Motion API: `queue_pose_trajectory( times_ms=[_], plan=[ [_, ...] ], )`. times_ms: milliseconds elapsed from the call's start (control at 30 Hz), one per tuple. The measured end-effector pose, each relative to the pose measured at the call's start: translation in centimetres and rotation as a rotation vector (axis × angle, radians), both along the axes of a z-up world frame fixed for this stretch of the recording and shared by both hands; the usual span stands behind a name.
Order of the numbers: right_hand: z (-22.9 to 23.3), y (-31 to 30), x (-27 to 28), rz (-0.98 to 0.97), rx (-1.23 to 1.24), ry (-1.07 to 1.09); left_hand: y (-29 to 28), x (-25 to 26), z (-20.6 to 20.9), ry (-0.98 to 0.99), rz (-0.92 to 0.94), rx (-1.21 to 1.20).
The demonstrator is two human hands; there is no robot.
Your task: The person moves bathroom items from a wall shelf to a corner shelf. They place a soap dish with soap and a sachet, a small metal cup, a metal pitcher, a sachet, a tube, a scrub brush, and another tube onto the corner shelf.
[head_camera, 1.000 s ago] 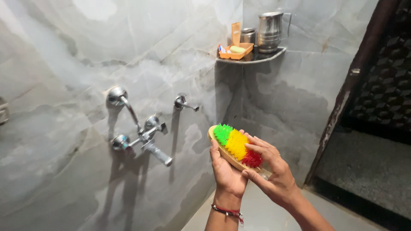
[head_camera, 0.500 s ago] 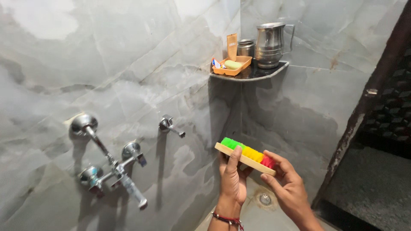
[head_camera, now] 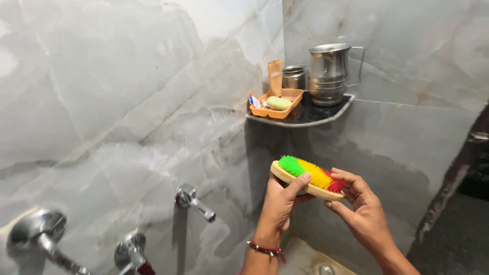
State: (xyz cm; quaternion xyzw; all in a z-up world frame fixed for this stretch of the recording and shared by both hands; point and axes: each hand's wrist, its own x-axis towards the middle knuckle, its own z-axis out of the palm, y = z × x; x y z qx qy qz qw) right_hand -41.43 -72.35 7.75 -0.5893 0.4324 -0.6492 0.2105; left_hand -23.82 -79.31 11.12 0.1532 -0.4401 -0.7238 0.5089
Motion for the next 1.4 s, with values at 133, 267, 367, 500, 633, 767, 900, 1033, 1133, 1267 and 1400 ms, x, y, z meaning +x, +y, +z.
queue_pose_trajectory(
  times_ms=[133, 267, 367, 500, 633, 767, 900, 1033, 1133, 1267, 1400],
  plan=[
    [-0.4, -5.3, 1.2, -0.014, 0.056, -0.151, -5.2, 0.8, -0.2, -0.003, 0.066, 0.003],
    [0.0, -9.4, 1.6, -0.040, 0.071, -0.274, -8.6, 0.6, -0.5, 0.022, 0.150, 0.036],
    [0.4, -11.9, 1.1, 0.028, 0.129, -0.320, -11.0, 0.2, -0.8, 0.049, 0.187, 0.030],
    [0.7, -15.8, 0.5, 0.056, 0.062, -0.273, -14.0, -0.5, -1.0, 0.073, 0.242, -0.043],
    [1.1, -19.5, -1.1, 0.084, 0.037, -0.205, -17.4, -1.1, 0.0, 0.070, 0.374, -0.186],
    [3.0, -23.2, -5.1, 0.039, -0.043, -0.135, -22.0, -1.5, 2.7, 0.068, 0.480, -0.304],
    [5.3, -26.2, -9.3, -0.089, 0.015, -0.019, -27.2, -3.5, 6.0, 0.051, 0.540, -0.343],
    [6.4, -28.9, -11.9, -0.245, 0.017, 0.182, -32.3, -6.6, 8.9, -0.080, 0.597, -0.401],
    [6.3, -30.2, -12.7, -0.316, 0.020, 0.332, -35.4, -9.0, 10.1, -0.204, 0.605, -0.478],
    [5.6, -30.6, -12.6, -0.441, -0.134, 0.480, -39.1, -11.1, 10.8, -0.332, 0.472, -0.520],
    [5.3, -30.4, -12.3, -0.459, -0.216, 0.501, -41.6, -12.2, 10.2, -0.425, 0.422, -0.615]
  ],
)
